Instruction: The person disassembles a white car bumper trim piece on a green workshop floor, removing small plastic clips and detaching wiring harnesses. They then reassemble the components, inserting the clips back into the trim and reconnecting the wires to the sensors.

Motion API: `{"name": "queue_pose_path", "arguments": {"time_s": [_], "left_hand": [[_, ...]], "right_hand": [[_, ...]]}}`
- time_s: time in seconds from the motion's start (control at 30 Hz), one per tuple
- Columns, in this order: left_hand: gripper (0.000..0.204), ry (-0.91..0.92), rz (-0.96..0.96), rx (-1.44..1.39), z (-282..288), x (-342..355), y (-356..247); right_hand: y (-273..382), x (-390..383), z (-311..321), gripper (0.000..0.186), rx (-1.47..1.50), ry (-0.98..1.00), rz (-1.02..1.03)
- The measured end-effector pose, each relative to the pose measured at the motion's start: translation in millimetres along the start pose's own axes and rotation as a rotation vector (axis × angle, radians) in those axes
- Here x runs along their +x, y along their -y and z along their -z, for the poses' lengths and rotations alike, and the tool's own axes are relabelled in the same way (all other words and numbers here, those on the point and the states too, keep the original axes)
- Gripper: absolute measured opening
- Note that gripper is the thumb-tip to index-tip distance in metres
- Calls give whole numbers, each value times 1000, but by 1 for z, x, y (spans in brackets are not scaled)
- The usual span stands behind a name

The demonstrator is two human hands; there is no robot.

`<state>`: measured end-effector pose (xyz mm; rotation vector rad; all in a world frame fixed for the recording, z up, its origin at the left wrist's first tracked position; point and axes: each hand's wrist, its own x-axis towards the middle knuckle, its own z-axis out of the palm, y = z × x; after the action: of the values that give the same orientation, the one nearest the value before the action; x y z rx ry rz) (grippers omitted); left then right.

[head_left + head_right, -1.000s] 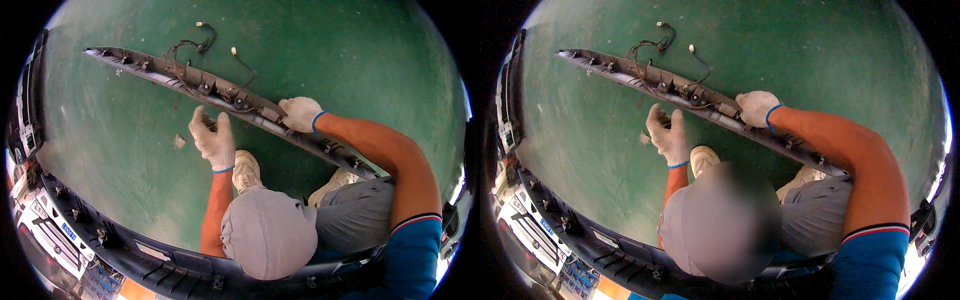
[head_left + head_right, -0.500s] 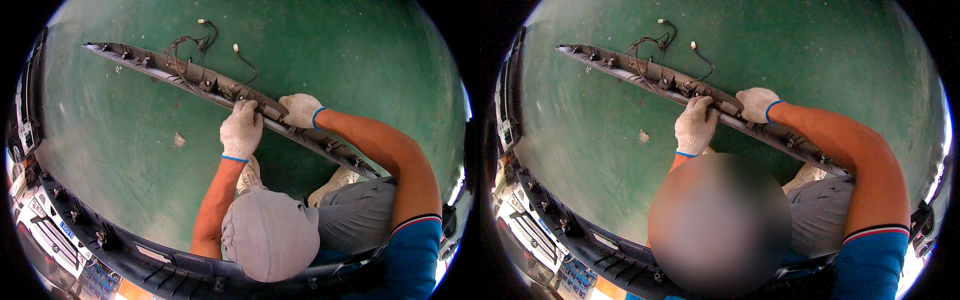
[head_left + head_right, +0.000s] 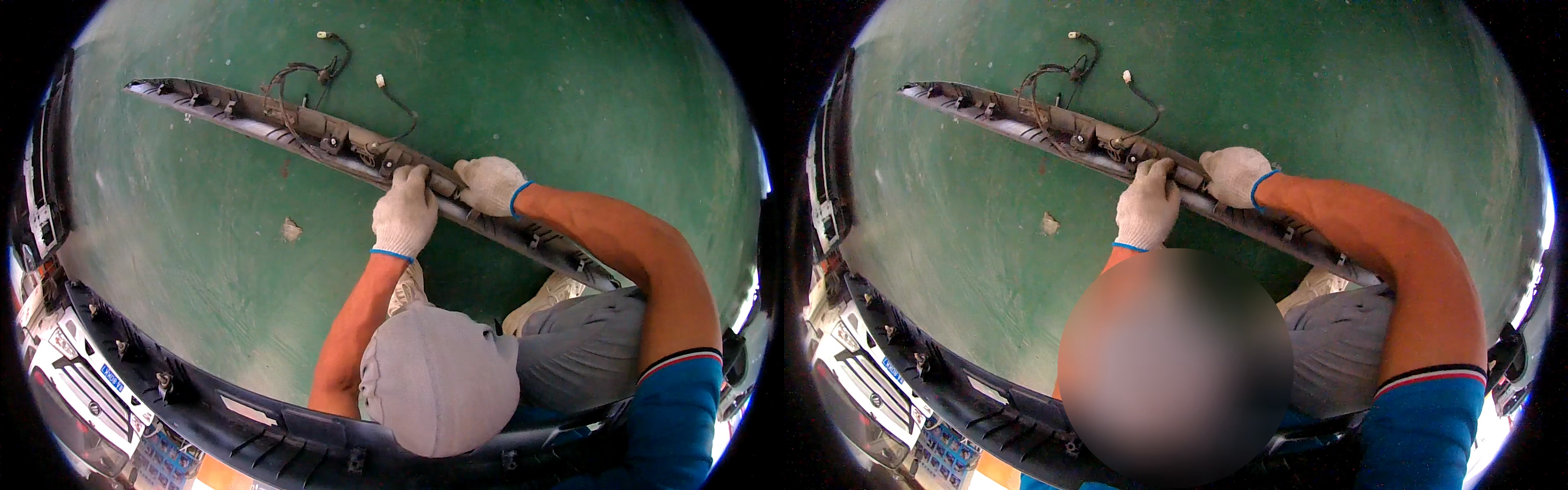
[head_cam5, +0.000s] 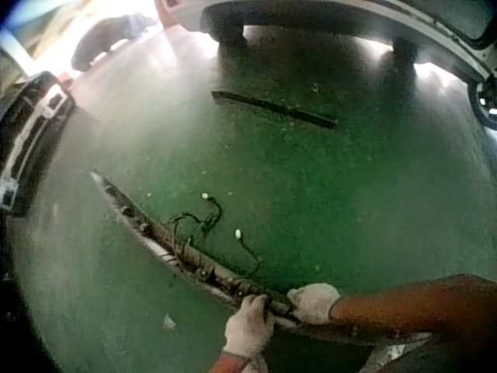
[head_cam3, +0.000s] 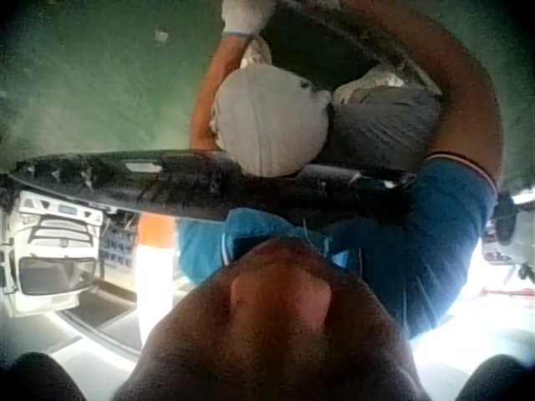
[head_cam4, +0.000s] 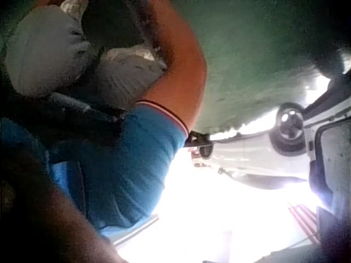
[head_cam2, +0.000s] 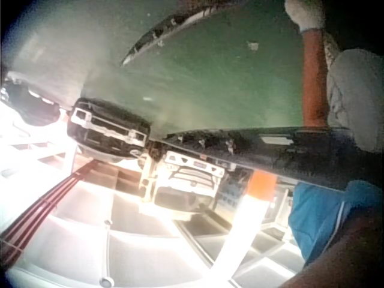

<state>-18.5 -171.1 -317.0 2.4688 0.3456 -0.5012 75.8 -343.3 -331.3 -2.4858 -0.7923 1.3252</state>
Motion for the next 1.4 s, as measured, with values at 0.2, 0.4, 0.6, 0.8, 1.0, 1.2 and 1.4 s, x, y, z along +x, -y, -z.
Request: {"name": "queue_pose_path", "arguments": {"time_s": [0.2,0.4,0.6,0.8,1.0,1.2,1.4], "left_hand": [[37,-11,64,63,-4,-4,-9],[37,-128,24,-50,-3,-7,-1],[38,-204,-2,19,-7,-11,-9],[41,-356,-80,146,1,-21,-20],[54,-349,-297,255,-17,-7,-28],[63,-386,-240,199,-46,-3,-26],[72,-478,-256,135,-66,0,-19]], "right_hand": [[-1,-1,2,27,-27,-15,14],[4,-3,7,28,-30,-17,28],[5,-11,20,28,-53,-22,20],[4,-14,25,30,-100,-72,12],[-3,-6,24,32,-34,-50,27],[-31,-4,26,43,190,65,123],[-52,-9,38,48,35,294,206]]}}
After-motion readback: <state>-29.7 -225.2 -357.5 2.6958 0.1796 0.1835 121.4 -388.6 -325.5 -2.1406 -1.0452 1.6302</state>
